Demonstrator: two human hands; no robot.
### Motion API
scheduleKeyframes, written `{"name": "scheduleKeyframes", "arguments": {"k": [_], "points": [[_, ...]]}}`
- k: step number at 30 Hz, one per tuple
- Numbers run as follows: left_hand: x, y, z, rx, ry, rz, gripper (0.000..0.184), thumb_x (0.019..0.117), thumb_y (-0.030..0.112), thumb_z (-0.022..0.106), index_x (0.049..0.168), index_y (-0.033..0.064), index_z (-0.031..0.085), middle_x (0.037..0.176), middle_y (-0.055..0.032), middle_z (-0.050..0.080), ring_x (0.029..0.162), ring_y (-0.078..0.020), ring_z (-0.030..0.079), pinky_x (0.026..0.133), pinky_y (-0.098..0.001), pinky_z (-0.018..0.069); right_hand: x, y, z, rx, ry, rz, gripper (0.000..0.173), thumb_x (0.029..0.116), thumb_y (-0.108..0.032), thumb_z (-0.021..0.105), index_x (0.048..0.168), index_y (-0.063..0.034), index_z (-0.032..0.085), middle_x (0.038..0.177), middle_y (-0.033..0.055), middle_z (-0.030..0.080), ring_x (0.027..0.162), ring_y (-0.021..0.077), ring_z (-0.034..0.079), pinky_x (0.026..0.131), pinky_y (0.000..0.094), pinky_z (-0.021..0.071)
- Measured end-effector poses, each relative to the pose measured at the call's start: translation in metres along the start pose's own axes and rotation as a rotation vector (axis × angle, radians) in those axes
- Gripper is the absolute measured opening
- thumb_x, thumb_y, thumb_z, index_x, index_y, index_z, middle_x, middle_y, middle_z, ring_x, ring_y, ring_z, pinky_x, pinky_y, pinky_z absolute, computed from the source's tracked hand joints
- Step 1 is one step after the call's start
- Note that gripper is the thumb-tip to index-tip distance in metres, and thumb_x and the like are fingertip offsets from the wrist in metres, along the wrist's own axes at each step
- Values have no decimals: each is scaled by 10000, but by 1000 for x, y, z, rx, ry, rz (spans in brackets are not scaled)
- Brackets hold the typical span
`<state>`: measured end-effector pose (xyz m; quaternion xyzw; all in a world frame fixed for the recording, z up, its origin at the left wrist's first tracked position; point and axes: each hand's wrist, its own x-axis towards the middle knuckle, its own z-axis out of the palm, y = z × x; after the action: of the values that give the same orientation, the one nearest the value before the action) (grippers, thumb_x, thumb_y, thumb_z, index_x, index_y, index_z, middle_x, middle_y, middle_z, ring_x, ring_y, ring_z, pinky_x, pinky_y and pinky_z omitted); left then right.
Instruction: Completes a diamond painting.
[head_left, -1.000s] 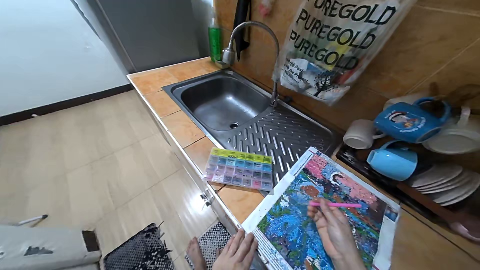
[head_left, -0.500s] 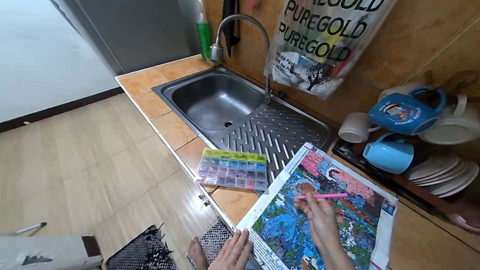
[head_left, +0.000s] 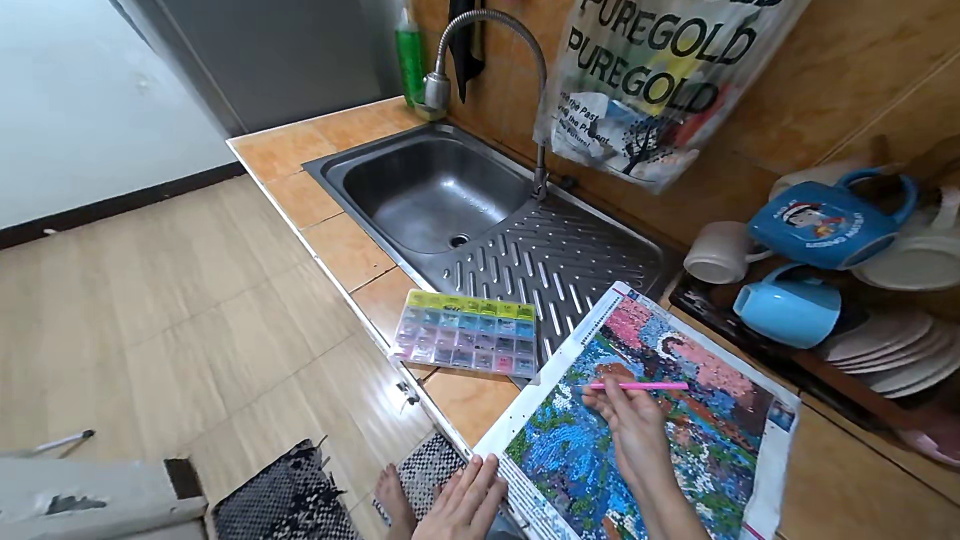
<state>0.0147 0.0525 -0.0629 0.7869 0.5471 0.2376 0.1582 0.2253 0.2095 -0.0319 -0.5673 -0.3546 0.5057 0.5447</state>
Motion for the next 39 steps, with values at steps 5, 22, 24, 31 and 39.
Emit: {"name": "scheduleKeyframes", "arguments": {"k": [5,22,24,31,39], "points": [[0,0,1,-1,7,-3,383,907,-75,580,1274,-13,672,1415,-207,610,1312,-383,595,1078,-475,490,-3,0,2,4,-26,12,143,1048,29,438,1022,40,578,804,54,706,695,122,715,701,259,617],[-1,0,2,12,28,-6,391,909,-58,584,1284,8,672,1423,-183,611,1313,-362,598,1069,-469,498,-20,-6,5,23,-101,69,187,1070,3,391,992,9,561,797,42,699,674,127,716,669,261,625],[-2,-1,3,24,34,2,375,925,-40,578,1284,12,671,1422,-183,612,1313,-357,600,1071,-459,498,-24,-6,3,7,-121,62,184,1067,-3,397,996,10,567,807,42,700,684,129,717,676,263,626],[-2,-1,4,8,33,-2,391,907,-53,587,1285,7,668,1430,-180,606,1319,-356,594,1072,-458,498,-31,-4,0,30,-129,115,211,1081,-28,385,968,-4,562,766,42,707,641,124,714,622,252,620],[-3,-2,5,22,44,-2,396,908,-54,583,1286,18,673,1429,-169,611,1321,-343,596,1079,-451,493,-33,-13,6,172,-98,309,309,1118,-106,331,927,-25,560,700,28,675,585,92,676,561,204,582]]}}
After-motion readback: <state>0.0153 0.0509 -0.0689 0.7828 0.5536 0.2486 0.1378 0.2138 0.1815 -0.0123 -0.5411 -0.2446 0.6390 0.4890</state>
